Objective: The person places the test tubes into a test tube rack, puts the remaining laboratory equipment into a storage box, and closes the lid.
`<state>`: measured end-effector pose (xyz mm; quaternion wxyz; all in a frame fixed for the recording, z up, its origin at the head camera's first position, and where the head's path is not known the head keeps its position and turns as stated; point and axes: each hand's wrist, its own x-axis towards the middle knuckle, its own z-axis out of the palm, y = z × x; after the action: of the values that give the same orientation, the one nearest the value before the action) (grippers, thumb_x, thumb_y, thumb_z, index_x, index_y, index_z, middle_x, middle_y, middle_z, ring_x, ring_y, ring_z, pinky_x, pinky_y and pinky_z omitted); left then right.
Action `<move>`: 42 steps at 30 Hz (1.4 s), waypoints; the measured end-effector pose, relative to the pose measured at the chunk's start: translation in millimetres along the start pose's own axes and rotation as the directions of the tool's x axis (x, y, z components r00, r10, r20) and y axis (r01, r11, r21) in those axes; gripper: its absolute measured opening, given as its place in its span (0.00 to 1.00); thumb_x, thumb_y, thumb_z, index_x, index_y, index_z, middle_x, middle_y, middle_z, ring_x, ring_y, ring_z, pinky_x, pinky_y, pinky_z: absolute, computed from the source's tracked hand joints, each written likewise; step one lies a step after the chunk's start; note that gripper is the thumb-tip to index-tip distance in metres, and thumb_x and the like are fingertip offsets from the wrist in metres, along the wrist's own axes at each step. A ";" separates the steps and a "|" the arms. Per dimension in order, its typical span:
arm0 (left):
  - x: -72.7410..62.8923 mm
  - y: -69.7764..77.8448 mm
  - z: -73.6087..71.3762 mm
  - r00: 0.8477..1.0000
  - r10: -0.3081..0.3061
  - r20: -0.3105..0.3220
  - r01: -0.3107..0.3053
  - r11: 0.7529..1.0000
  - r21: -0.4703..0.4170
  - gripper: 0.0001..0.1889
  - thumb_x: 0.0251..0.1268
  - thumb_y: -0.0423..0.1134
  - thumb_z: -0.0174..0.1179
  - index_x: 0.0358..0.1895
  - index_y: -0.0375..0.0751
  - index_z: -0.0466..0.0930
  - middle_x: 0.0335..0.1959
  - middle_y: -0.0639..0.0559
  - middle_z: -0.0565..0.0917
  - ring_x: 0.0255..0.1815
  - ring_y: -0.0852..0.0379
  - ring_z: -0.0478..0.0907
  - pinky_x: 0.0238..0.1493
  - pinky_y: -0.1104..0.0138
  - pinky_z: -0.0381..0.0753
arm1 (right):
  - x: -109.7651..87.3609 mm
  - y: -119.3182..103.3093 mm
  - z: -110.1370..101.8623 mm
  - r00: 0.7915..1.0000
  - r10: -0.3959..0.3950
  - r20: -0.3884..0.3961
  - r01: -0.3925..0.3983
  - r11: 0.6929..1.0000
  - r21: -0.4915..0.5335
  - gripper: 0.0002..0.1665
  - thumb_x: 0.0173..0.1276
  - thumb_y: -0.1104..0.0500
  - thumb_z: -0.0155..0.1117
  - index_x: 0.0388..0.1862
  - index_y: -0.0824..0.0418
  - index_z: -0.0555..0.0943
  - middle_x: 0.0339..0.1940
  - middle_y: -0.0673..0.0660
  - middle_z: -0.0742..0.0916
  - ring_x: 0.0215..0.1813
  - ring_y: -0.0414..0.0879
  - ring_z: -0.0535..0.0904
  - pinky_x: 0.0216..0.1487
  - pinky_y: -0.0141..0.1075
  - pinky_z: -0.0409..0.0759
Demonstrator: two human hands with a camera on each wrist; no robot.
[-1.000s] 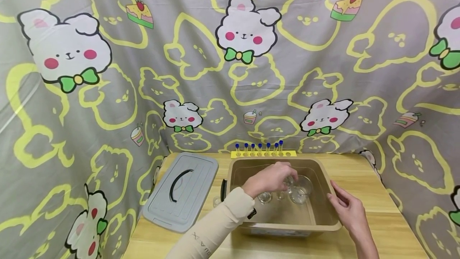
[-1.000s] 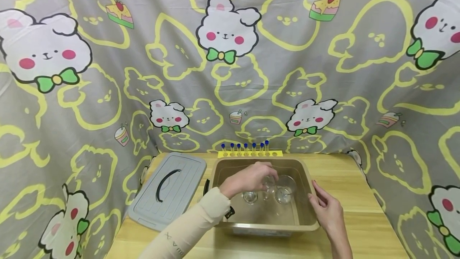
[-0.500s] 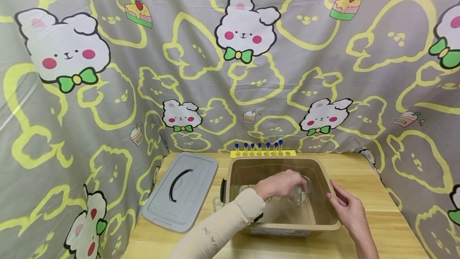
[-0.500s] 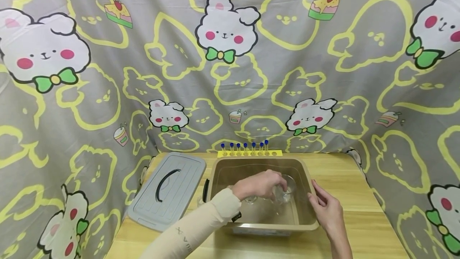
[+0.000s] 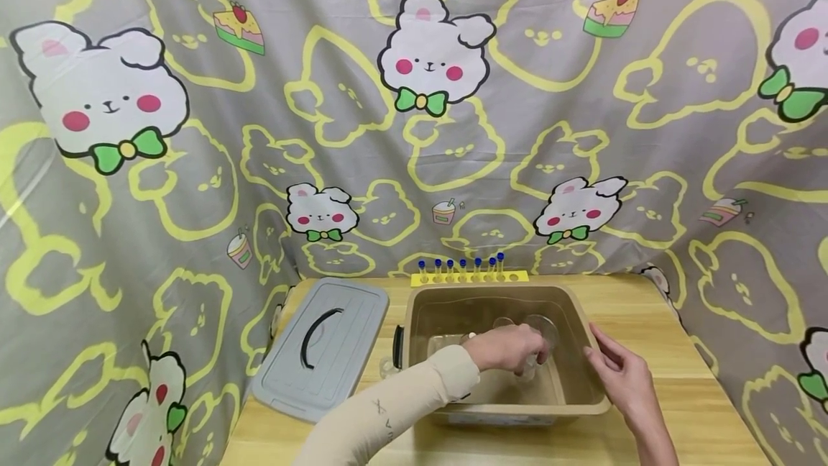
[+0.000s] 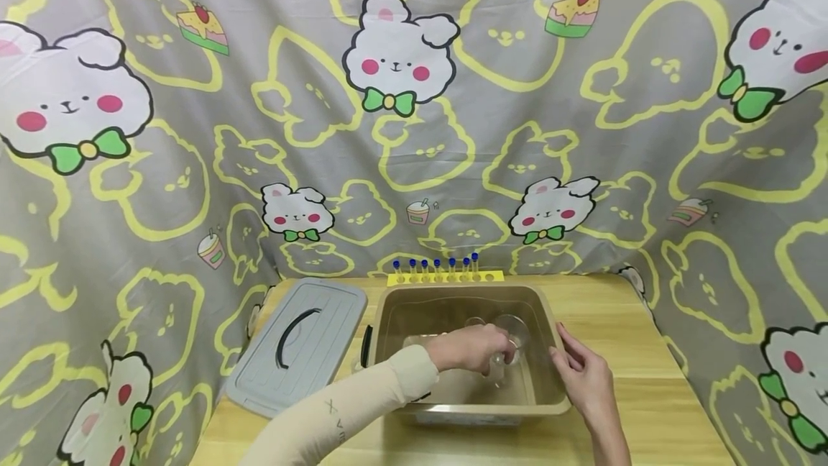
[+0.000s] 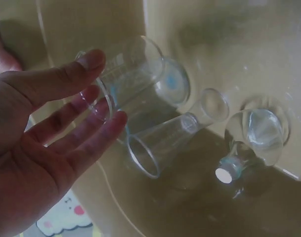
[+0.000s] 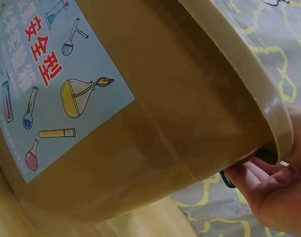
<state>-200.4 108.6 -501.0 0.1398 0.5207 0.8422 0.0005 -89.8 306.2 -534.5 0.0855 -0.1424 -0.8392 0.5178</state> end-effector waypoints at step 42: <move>20.2 6.2 42.3 0.990 0.092 0.110 -0.107 0.986 0.132 0.17 0.56 0.31 0.71 0.44 0.59 0.85 0.40 0.66 0.82 0.32 0.67 0.74 0.27 0.78 0.72 | 2.6 -0.5 1.4 1.000 -0.004 -0.002 0.004 0.999 0.033 0.31 0.77 0.54 0.64 0.74 0.63 0.72 0.68 0.66 0.76 0.53 0.24 0.75 0.46 0.15 0.75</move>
<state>-193.4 123.0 -545.4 0.1468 0.5698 0.8048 -0.0774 -92.8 305.7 -534.7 0.0897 -0.1396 -0.8307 0.5314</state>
